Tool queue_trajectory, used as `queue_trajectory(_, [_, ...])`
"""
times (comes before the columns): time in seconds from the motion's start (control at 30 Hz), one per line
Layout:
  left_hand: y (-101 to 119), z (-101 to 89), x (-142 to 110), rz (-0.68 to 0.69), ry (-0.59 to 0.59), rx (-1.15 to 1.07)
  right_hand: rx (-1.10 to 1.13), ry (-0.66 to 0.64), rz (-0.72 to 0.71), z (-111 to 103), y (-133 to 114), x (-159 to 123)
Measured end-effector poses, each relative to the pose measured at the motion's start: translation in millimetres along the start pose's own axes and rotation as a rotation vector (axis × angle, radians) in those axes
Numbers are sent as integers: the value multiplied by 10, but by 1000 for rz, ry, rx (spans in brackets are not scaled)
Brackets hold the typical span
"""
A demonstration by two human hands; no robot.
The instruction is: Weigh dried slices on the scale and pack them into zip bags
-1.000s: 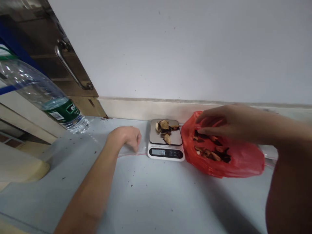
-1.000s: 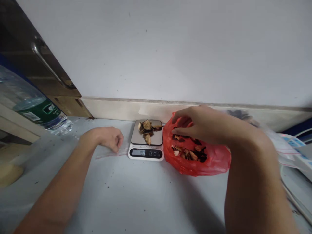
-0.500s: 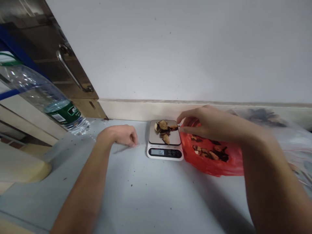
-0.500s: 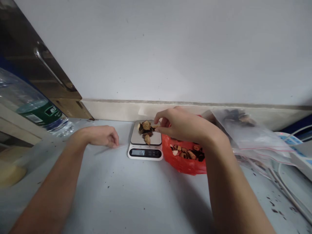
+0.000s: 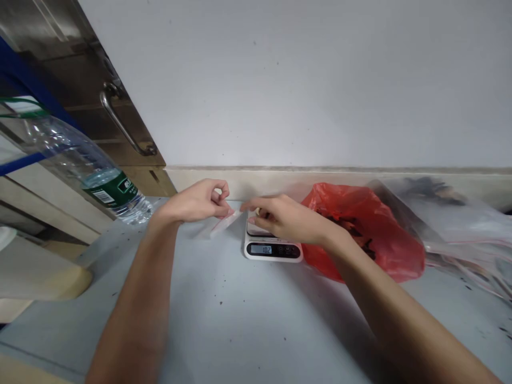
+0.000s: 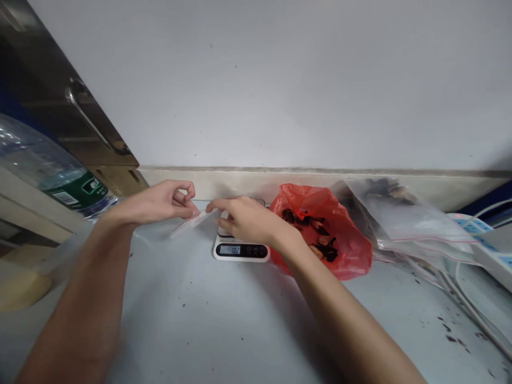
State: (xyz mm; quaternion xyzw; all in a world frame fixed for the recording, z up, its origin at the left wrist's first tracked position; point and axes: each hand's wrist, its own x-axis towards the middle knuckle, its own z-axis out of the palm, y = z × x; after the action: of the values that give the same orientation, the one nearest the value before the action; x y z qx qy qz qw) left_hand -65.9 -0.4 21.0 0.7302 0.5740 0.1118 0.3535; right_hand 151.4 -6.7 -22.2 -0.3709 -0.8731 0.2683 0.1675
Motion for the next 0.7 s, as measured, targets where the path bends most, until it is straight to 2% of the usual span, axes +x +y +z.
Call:
queue_trajectory(0.13, [11, 2, 24, 50, 81, -99, 141, 16, -30, -14, 18, -11])
queue_trajectory(0.33, [52, 29, 6, 90, 71, -144, 185, 92, -38, 14, 16, -25])
queue_trajectory(0.5, [55, 42, -16, 108, 139, -171, 204, 104, -31, -4, 12, -58])
queue_trajectory(0.6, [68, 64, -3, 125, 174, -183, 164, 106, 6, 4, -9, -54])
queue_trajectory(0.7, [102, 103, 11, 194, 196, -176, 205, 198, 68, 55, -46, -16])
